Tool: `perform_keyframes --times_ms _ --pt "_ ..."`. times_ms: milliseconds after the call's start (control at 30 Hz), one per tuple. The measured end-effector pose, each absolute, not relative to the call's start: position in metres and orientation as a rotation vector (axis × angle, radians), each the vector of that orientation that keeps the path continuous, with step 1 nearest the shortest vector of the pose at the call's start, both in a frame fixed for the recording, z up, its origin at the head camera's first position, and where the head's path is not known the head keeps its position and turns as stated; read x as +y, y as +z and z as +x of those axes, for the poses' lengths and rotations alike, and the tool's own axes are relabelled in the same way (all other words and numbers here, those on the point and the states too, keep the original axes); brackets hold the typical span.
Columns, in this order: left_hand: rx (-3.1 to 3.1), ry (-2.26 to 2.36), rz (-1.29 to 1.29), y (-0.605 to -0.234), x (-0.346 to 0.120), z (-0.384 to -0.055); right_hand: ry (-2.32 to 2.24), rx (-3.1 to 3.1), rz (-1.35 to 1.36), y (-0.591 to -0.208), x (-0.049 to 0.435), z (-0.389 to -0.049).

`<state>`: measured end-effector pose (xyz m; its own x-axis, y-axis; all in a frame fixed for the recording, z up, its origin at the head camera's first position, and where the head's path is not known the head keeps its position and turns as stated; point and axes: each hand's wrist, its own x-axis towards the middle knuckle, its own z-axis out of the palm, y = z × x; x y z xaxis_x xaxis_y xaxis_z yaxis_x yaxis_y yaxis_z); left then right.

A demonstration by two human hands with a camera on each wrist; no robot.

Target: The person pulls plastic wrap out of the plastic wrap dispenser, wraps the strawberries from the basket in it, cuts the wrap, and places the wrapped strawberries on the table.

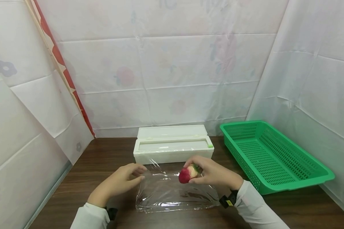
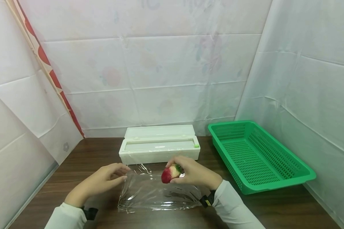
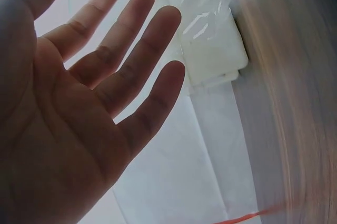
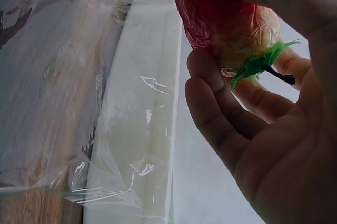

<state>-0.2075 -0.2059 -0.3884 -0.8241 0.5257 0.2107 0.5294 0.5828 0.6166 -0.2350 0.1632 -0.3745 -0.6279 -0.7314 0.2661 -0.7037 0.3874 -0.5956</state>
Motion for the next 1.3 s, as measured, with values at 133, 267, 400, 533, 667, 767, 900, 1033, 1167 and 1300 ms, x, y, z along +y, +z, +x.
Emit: perform_keyframes --times_ms 133,267,400,533,667,767,900,1033,1167,1300 --pt "-2.780 -1.084 -0.948 -0.388 -0.202 -0.206 -1.074 2.589 -1.335 -0.375 0.163 -0.234" --pt "-2.764 -1.093 -0.967 -0.388 -0.200 -0.205 -1.075 2.576 -1.345 -0.376 0.163 -0.235" --pt "-2.742 -1.113 -1.004 -0.390 -0.195 -0.206 -1.103 2.522 -1.375 -0.379 0.162 -0.235" --pt "-2.702 -1.107 -1.044 -0.392 -0.186 -0.206 -1.127 2.491 -1.369 -0.380 0.160 -0.234" --pt "-2.650 -1.062 -1.055 -0.392 -0.178 -0.205 -1.113 2.510 -1.360 -0.379 0.159 -0.236" --pt "-2.628 -1.050 -1.064 -0.393 -0.172 -0.204 -1.121 2.501 -1.361 -0.380 0.158 -0.237" --pt "-2.620 -1.083 -1.089 -0.396 -0.163 -0.202 -1.130 2.492 -1.335 -0.382 0.154 -0.236" --pt "-2.639 -1.115 -1.088 -0.398 -0.155 -0.201 -1.140 2.481 -1.311 -0.382 0.151 -0.236" --pt "-2.674 -1.157 -1.079 -0.401 -0.147 -0.199 -1.152 2.453 -1.295 -0.382 0.148 -0.235" --pt "-2.676 -1.176 -1.083 -0.402 -0.142 -0.199 -1.143 2.447 -1.324 -0.384 0.145 -0.235"
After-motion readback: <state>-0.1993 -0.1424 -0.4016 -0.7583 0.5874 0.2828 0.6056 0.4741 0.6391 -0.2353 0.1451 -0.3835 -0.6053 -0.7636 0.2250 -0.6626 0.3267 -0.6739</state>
